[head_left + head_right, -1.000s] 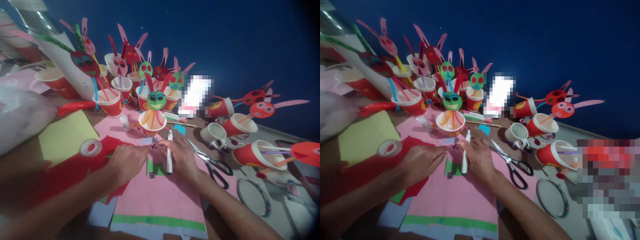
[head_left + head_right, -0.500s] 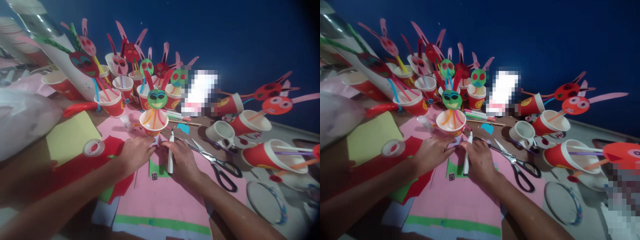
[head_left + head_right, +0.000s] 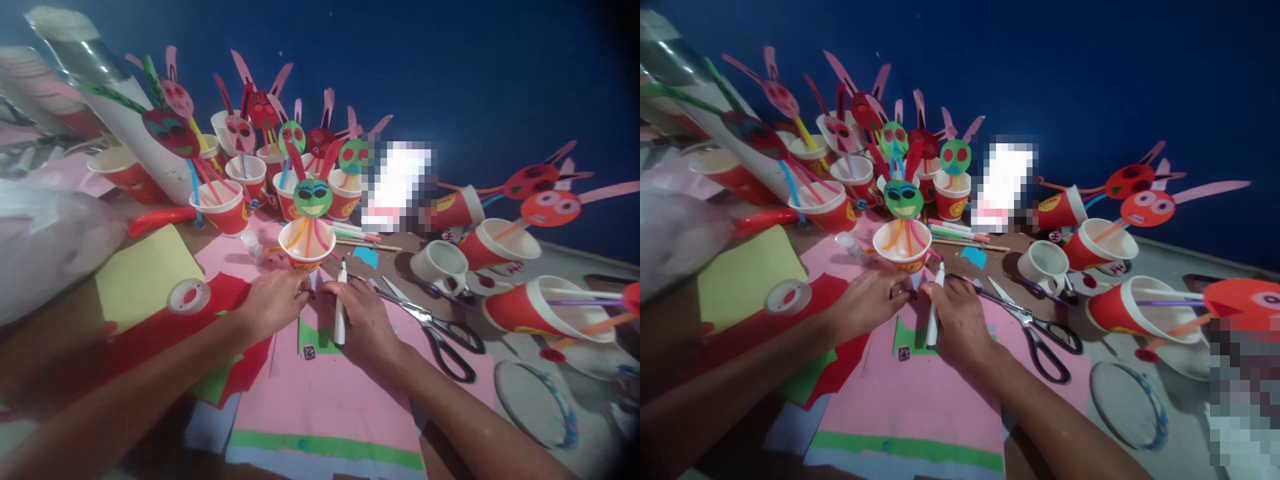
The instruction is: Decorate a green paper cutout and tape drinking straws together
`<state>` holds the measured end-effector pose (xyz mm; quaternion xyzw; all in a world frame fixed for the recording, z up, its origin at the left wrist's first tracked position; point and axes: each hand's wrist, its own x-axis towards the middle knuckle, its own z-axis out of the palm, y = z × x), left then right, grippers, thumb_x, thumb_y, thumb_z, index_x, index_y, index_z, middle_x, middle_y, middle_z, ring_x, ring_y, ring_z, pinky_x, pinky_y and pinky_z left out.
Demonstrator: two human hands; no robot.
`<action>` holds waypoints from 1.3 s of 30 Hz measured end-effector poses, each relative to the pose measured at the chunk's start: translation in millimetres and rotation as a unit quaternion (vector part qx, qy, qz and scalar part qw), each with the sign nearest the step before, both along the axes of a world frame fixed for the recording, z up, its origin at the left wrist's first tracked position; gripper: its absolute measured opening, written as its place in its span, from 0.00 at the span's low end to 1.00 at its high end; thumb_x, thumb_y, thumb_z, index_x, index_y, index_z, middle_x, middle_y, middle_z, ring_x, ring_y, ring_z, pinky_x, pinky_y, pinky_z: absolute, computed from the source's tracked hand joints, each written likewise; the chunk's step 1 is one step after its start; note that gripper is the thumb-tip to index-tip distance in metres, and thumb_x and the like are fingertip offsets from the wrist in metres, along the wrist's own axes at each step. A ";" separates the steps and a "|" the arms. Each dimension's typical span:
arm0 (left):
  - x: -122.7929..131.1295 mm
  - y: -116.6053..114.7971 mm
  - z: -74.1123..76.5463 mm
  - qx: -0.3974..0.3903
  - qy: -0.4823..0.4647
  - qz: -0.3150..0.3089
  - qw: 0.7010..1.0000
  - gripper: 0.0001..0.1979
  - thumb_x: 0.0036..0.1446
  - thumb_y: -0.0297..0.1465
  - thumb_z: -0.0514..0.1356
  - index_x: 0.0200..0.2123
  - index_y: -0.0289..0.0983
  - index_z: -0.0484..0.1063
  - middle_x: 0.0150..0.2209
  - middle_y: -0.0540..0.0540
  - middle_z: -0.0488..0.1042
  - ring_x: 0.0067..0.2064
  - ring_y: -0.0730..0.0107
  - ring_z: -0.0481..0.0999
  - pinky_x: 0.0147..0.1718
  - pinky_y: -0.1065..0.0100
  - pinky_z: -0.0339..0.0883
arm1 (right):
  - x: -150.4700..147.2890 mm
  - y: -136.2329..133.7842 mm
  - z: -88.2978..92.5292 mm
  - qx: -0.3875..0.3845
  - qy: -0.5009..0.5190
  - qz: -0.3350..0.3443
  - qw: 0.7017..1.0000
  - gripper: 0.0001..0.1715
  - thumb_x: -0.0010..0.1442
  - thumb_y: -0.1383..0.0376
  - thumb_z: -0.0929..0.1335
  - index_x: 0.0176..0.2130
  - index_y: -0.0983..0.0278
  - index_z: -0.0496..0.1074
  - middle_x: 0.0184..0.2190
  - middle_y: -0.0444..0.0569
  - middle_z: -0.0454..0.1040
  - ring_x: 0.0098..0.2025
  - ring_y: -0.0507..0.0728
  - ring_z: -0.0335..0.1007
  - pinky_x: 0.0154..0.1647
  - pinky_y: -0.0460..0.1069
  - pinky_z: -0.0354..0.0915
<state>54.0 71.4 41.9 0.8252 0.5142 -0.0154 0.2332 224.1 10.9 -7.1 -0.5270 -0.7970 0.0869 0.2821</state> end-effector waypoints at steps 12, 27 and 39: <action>-8.6 -2.9 5.3 -0.030 -0.073 0.037 0.996 0.09 0.55 0.32 0.52 0.27 0.39 0.71 0.22 0.52 0.72 0.24 0.71 0.70 0.23 0.71 0.55 | 0.7 0.5 0.3 0.040 0.025 0.011 0.999 0.21 0.50 0.76 0.65 0.44 0.64 0.66 0.31 0.50 0.73 0.34 0.61 0.65 0.37 0.53 0.57; -2.2 1.7 -3.3 -0.009 -0.028 0.018 0.999 0.11 0.54 0.36 0.55 0.36 0.39 0.73 0.31 0.44 0.77 0.34 0.57 0.75 0.27 0.66 0.54 | 0.8 0.8 0.6 0.028 0.004 0.017 0.999 0.21 0.49 0.78 0.64 0.44 0.65 0.68 0.31 0.50 0.74 0.35 0.60 0.66 0.41 0.55 0.55; -6.7 0.4 -2.1 -0.039 -0.076 0.038 0.996 0.09 0.55 0.31 0.52 0.25 0.38 0.69 0.24 0.49 0.72 0.27 0.67 0.70 0.25 0.68 0.53 | 1.6 1.8 1.5 0.031 -0.002 0.018 0.999 0.20 0.48 0.77 0.64 0.43 0.66 0.68 0.29 0.51 0.72 0.34 0.61 0.65 0.37 0.54 0.55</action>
